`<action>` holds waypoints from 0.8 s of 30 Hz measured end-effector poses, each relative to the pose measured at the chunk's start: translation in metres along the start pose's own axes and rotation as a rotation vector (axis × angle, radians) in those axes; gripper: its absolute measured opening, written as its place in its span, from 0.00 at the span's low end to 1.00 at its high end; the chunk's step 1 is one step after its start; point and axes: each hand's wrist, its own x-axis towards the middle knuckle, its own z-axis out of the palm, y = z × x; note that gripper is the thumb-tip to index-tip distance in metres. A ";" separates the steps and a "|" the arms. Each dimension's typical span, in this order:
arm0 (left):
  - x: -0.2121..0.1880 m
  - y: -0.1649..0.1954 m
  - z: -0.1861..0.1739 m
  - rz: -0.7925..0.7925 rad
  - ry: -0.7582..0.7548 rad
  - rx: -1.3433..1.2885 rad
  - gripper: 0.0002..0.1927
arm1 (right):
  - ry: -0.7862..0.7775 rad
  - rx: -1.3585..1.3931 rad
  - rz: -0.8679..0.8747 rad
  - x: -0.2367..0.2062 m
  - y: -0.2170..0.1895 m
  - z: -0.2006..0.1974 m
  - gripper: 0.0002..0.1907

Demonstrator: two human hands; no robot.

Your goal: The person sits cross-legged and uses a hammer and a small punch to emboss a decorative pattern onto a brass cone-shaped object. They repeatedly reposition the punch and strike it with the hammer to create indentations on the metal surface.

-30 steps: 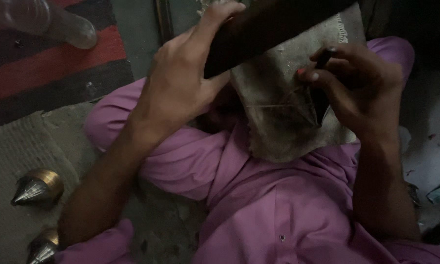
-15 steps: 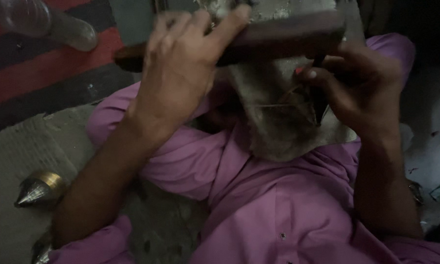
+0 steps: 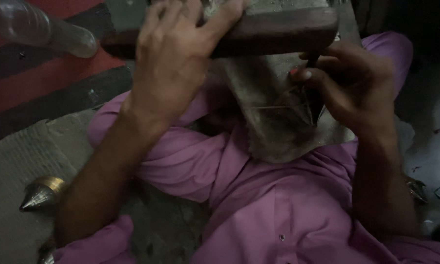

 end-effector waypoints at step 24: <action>-0.008 0.008 -0.004 -0.203 -0.195 -0.429 0.34 | 0.108 0.091 0.018 -0.008 0.003 -0.012 0.15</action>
